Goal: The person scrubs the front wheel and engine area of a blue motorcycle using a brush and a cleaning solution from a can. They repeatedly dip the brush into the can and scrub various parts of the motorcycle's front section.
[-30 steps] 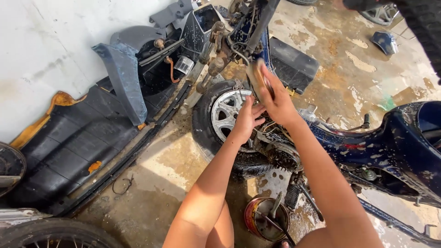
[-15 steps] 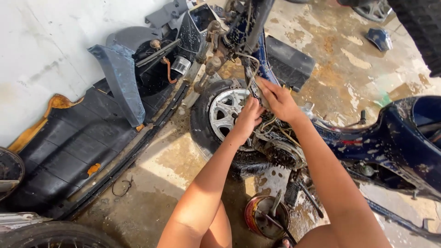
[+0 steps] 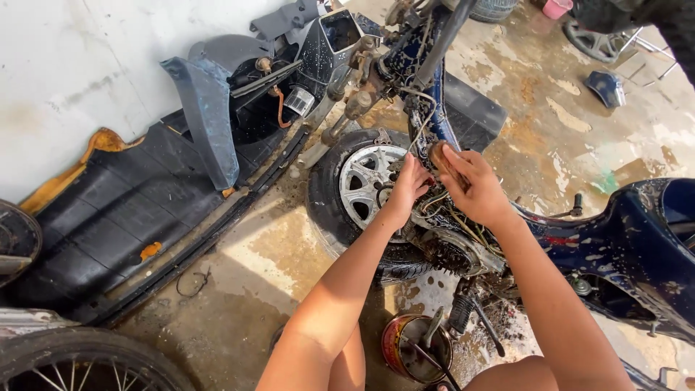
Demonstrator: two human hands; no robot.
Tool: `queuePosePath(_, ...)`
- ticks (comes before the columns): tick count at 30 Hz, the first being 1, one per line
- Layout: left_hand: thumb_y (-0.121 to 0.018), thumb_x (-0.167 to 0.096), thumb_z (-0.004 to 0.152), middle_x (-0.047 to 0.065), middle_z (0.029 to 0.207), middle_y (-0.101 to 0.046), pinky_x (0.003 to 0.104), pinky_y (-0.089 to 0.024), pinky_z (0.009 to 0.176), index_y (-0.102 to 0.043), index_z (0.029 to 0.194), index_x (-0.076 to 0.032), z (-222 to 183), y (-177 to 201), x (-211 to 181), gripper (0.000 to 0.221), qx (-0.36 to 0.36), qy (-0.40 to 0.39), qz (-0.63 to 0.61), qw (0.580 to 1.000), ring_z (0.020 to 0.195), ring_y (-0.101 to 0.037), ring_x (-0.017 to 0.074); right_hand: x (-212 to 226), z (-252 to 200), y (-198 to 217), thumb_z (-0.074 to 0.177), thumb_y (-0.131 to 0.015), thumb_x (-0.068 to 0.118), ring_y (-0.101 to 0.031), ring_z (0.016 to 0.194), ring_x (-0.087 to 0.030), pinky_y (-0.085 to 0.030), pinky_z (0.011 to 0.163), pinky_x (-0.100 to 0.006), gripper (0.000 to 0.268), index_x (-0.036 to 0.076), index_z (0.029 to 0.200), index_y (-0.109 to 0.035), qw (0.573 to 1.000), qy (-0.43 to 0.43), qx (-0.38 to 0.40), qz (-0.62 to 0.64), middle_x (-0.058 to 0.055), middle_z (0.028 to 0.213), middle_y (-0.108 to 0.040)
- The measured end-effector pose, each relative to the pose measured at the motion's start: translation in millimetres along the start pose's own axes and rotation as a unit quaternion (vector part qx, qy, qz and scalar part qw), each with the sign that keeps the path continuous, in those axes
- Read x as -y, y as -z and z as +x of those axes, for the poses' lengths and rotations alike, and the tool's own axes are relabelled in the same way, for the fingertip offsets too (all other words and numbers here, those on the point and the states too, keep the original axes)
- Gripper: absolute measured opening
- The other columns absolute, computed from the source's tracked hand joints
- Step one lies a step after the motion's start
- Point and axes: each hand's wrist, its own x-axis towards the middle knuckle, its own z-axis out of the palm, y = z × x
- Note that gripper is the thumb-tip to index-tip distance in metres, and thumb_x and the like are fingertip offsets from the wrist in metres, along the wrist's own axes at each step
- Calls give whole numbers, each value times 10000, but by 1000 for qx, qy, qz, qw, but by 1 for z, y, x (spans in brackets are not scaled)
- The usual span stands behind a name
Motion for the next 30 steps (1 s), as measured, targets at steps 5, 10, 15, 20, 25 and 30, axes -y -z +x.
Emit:
queuePosePath(5,-215,-803,976,443,1591,-38,706,-83,1198,126,1638,-131,-12,-13,-27,1003,-30,-38,-88,995,1485,-81,613,27,11,14,928,-739,266,-653,982,-299,-574,695,-403,438,201,1361,-730,960,142,10,-239,-114,1189,-636)
queuePosePath(10,-257,-862,992,274,1159,-615,708,-169,1152,93,1668,-379,16,21,5,901,-41,-123,-202,971,1360,-419,551,53,69,17,975,-629,305,-627,912,-263,-528,591,-374,358,200,1306,-716,896,302,53,-323,-74,1191,-696)
queuePosePath(15,-199,-1016,844,216,1648,-286,718,-137,1188,50,1662,-338,44,42,50,1091,-8,8,-323,946,1566,-147,409,86,124,10,907,-621,224,-550,808,-219,-387,546,-345,331,217,1230,-692,784,329,-8,-527,-19,1075,-629)
queuePosePath(20,-156,-1032,823,135,1621,-372,684,-162,1180,-105,1654,-353,30,39,34,1074,5,23,-314,949,1541,-224,385,117,105,3,769,-740,156,-585,853,-254,-483,531,-335,345,117,1111,-718,775,291,126,-547,-91,1056,-652)
queuePosePath(25,-104,-1007,865,112,1529,-486,570,-274,1115,-204,1624,-342,25,31,25,1014,19,25,-301,953,1462,-336,339,104,102,-4,737,-786,112,-566,842,-291,-489,559,-378,346,68,1068,-691,764,268,109,-577,-127,1013,-599)
queuePosePath(30,-94,-980,873,150,1606,-373,528,-283,1094,-170,1653,-359,27,34,22,1000,-10,32,-273,962,1481,-287,366,100,92,24,863,-764,248,-671,887,-226,-543,686,-338,395,212,1257,-754,853,243,54,-460,-50,1106,-742)
